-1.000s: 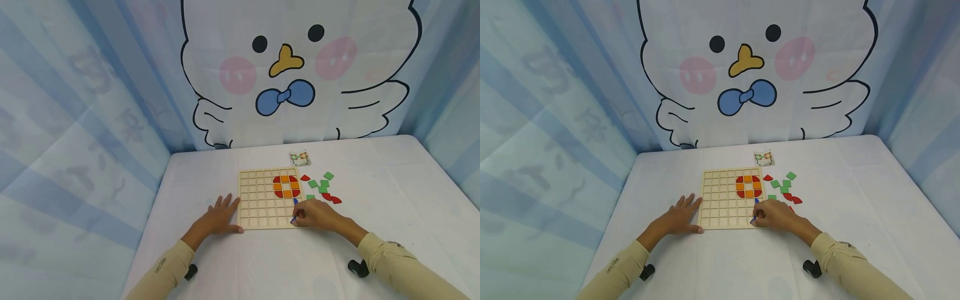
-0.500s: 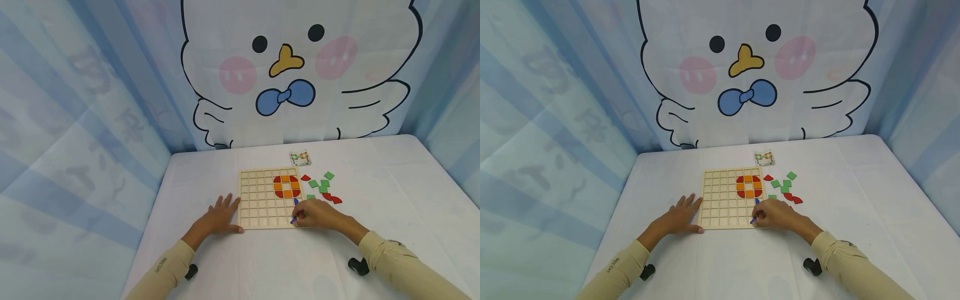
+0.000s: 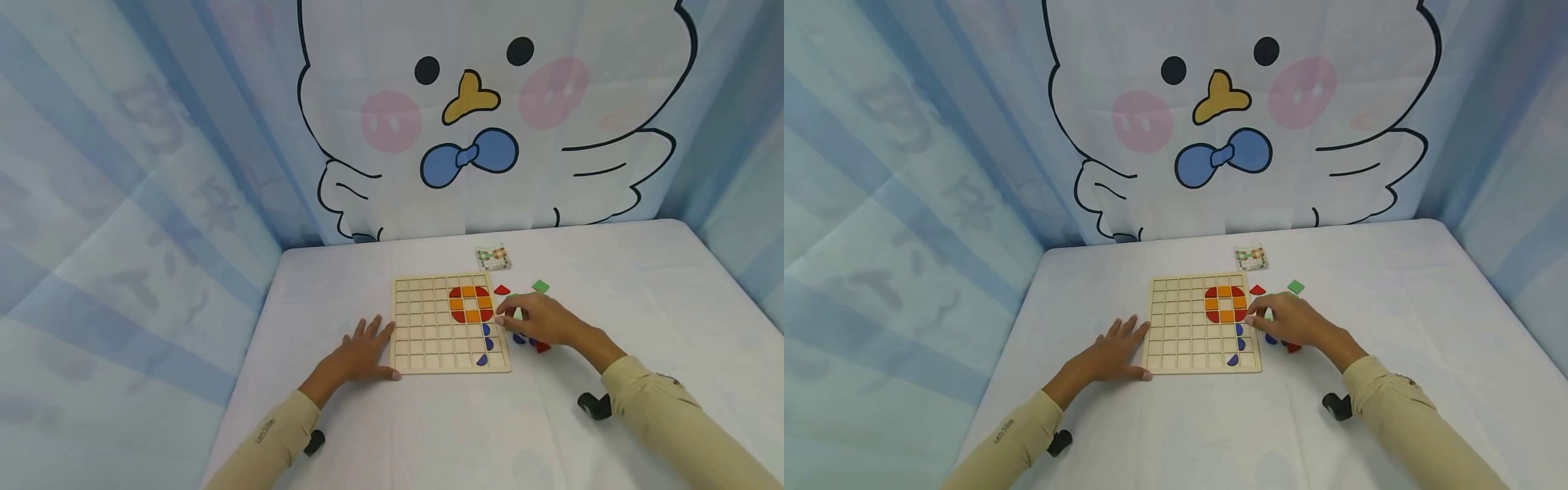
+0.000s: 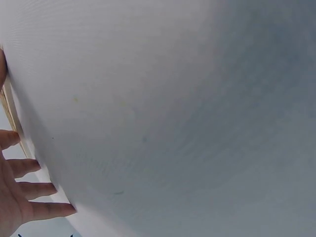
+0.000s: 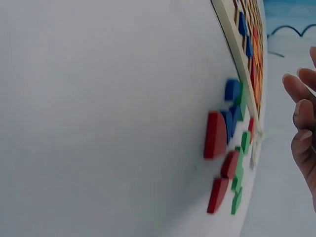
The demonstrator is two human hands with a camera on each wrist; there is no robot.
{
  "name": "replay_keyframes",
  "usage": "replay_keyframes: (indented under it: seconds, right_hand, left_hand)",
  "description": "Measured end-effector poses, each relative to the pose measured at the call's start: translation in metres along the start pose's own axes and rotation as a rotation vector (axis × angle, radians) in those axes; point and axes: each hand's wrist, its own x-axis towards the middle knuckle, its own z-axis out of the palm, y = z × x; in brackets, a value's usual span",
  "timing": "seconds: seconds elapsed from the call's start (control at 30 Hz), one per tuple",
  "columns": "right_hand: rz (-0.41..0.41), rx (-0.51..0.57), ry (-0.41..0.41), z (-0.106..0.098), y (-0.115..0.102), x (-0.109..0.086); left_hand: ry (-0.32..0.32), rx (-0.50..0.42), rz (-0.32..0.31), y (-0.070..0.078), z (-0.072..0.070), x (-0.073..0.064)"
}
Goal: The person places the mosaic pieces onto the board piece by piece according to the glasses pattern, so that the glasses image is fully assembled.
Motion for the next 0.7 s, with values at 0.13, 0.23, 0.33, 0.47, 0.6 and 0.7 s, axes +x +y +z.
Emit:
replay_keyframes:
  seconds: [0.13, 0.23, 0.33, 0.47, 0.6, 0.7]
  right_hand:
    - [0.055, 0.016, 0.039, -0.023, 0.026, 0.009]
    - [0.113, 0.009, 0.072, -0.036, 0.046, 0.014]
    - [0.176, 0.004, 0.076, -0.043, 0.062, 0.019]
    - [0.243, -0.004, 0.032, -0.042, 0.078, 0.026]
    - [0.265, -0.036, 0.006, -0.037, 0.087, 0.031]
    - [0.277, -0.056, 0.003, -0.035, 0.09, 0.033]
  left_hand:
    - [0.0, 0.013, -0.011, 0.0, 0.0, 0.0]
    - [-0.001, 0.025, -0.009, 0.0, 0.0, 0.0]
    - [-0.005, 0.035, -0.006, -0.001, 0.0, 0.001]
    - [-0.003, 0.04, -0.001, -0.002, 0.002, 0.002]
    - [0.005, 0.034, 0.001, -0.004, 0.004, 0.004]
    - [0.013, 0.035, 0.004, -0.005, 0.005, 0.005]
